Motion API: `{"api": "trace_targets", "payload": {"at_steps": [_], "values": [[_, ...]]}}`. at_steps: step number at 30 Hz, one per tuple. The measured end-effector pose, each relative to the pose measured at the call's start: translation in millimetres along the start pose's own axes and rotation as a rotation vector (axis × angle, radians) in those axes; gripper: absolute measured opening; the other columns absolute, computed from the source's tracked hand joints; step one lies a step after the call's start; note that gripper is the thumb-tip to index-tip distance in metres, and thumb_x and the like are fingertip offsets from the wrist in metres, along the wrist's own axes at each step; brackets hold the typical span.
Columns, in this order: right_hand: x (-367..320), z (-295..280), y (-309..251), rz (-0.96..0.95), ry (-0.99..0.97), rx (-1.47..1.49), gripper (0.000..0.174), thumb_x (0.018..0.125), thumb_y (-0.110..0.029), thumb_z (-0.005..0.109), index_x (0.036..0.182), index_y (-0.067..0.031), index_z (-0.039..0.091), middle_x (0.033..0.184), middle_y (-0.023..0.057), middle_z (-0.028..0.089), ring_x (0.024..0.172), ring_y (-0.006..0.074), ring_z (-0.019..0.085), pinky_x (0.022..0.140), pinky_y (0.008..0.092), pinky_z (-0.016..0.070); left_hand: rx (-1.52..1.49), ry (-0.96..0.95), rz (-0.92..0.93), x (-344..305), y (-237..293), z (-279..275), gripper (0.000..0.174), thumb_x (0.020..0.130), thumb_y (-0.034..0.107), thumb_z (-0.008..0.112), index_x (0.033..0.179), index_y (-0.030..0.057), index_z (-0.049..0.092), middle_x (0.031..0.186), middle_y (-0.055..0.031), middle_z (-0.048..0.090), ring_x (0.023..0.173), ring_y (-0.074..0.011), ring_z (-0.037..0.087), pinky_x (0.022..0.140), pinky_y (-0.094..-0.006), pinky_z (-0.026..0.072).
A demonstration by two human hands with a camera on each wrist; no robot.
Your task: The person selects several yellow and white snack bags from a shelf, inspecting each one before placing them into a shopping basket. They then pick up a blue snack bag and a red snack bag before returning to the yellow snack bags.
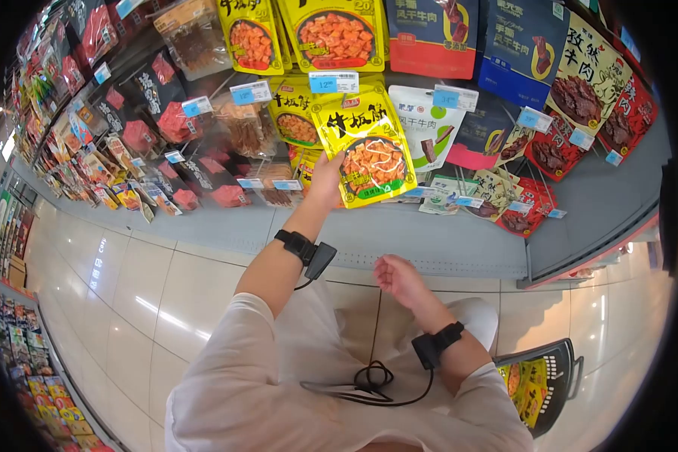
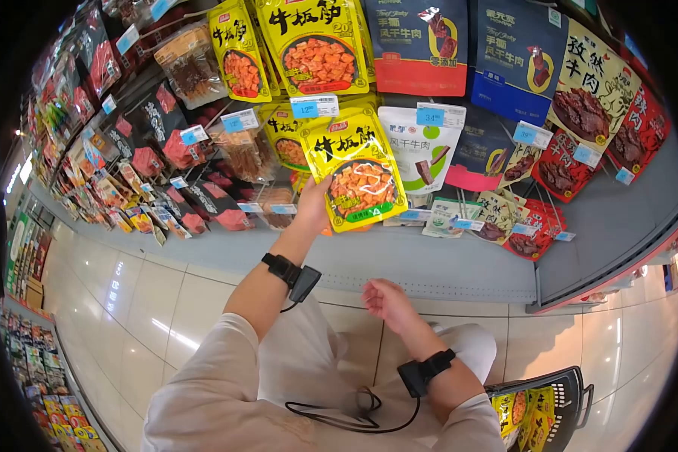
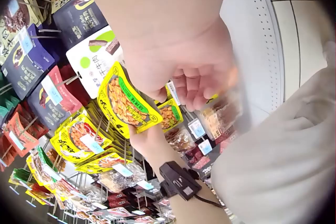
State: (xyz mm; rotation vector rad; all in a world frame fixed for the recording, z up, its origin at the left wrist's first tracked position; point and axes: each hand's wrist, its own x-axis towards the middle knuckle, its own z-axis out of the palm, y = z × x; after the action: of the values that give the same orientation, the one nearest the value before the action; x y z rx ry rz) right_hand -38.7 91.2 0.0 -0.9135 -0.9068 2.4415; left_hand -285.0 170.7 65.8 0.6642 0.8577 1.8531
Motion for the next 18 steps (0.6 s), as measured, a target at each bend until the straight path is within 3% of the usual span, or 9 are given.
{"api": "trace_targets", "payload": {"at_steps": [3, 4, 7, 11, 14, 16, 17, 18], "values": [[-2, -2, -2, -0.029, 0.030, 0.001, 0.021, 0.089, -0.029, 0.053, 0.089, -0.0091, 0.060, 0.076, 0.0011, 0.060, 0.066, 0.0114, 0.056, 0.061, 0.0253, 0.0454, -0.060, -0.021, -0.072, -33, 13, 0, 0.027, 0.093, 0.007, 0.045, 0.120, 0.0039, 0.047, 0.115, -0.0060, 0.056, 0.100, -0.0156, 0.055, 0.086, -0.0311, 0.0441], [-3, -3, -3, -0.053, 0.036, 0.011, 0.021, 0.089, -0.029, 0.053, 0.089, -0.0092, 0.059, 0.076, 0.0010, 0.060, 0.066, 0.0112, 0.056, 0.061, 0.0252, 0.0451, 0.020, -0.047, -0.036, -38, 12, -9, 0.032, 0.092, 0.006, 0.045, 0.124, 0.0042, 0.042, 0.119, -0.0072, 0.054, 0.106, -0.0189, 0.054, 0.089, -0.0351, 0.0455], [-7, -5, -5, -0.063, 0.100, 0.042, 0.021, 0.088, -0.029, 0.053, 0.090, -0.0092, 0.059, 0.076, 0.0010, 0.060, 0.066, 0.0112, 0.055, 0.061, 0.0250, 0.0445, 0.077, -0.033, -0.059, -66, 11, -25, 0.035, 0.092, 0.005, 0.045, 0.127, 0.0048, 0.040, 0.121, -0.0066, 0.053, 0.106, -0.0179, 0.054, 0.089, -0.0337, 0.0447], [-12, -7, -5, -0.108, 0.153, 0.009, 0.020, 0.088, -0.029, 0.054, 0.091, -0.0100, 0.059, 0.080, 0.0009, 0.060, 0.066, 0.0114, 0.055, 0.061, 0.0251, 0.0439, 0.179, -0.012, -0.162, -114, 24, -21, 0.034, 0.091, 0.006, 0.047, 0.125, 0.0038, 0.045, 0.117, -0.0055, 0.056, 0.103, -0.0160, 0.054, 0.088, -0.0315, 0.0445], [-20, -1, -6, -0.262, 0.321, -0.166, 0.021, 0.089, -0.029, 0.053, 0.098, -0.0112, 0.056, 0.090, 0.0015, 0.059, 0.073, 0.0122, 0.055, 0.065, 0.0263, 0.0432, 0.529, -0.173, -0.166, -139, 30, -18, 0.031, 0.090, 0.009, 0.051, 0.120, 0.0002, 0.052, 0.109, -0.0035, 0.060, 0.098, -0.0112, 0.054, 0.087, -0.0277, 0.0434], [-25, -3, -7, -0.547, 0.556, -0.168, 0.028, 0.089, -0.030, 0.053, 0.111, -0.0125, 0.051, 0.105, 0.0023, 0.057, 0.090, 0.0138, 0.054, 0.074, 0.0293, 0.0434, 0.514, -0.280, -0.164, -145, 29, -17, 0.033, 0.090, 0.009, 0.051, 0.122, -0.0001, 0.050, 0.111, -0.0036, 0.059, 0.099, -0.0110, 0.054, 0.087, -0.0273, 0.0432], [-31, -5, -10, -0.546, 0.566, -0.205, 0.028, 0.089, -0.030, 0.053, 0.111, -0.0125, 0.051, 0.105, 0.0023, 0.057, 0.090, 0.0138, 0.054, 0.074, 0.0293, 0.0434, 0.524, -0.386, -0.162, -146, 28, -17, 0.034, 0.091, 0.009, 0.050, 0.123, -0.0004, 0.049, 0.113, -0.0037, 0.058, 0.100, -0.0107, 0.053, 0.088, -0.0269, 0.0429], [-39, -8, -14, -0.595, 0.463, -0.134, 0.035, 0.090, -0.033, 0.052, 0.117, -0.0124, 0.047, 0.112, 0.0030, 0.055, 0.099, 0.0155, 0.052, 0.080, 0.0315, 0.0421, 0.456, -0.479, -0.174, -145, 24, -16, 0.035, 0.091, 0.009, 0.049, 0.125, -0.0003, 0.047, 0.114, -0.0039, 0.057, 0.101, -0.0106, 0.053, 0.088, -0.0269, 0.0432]]}}
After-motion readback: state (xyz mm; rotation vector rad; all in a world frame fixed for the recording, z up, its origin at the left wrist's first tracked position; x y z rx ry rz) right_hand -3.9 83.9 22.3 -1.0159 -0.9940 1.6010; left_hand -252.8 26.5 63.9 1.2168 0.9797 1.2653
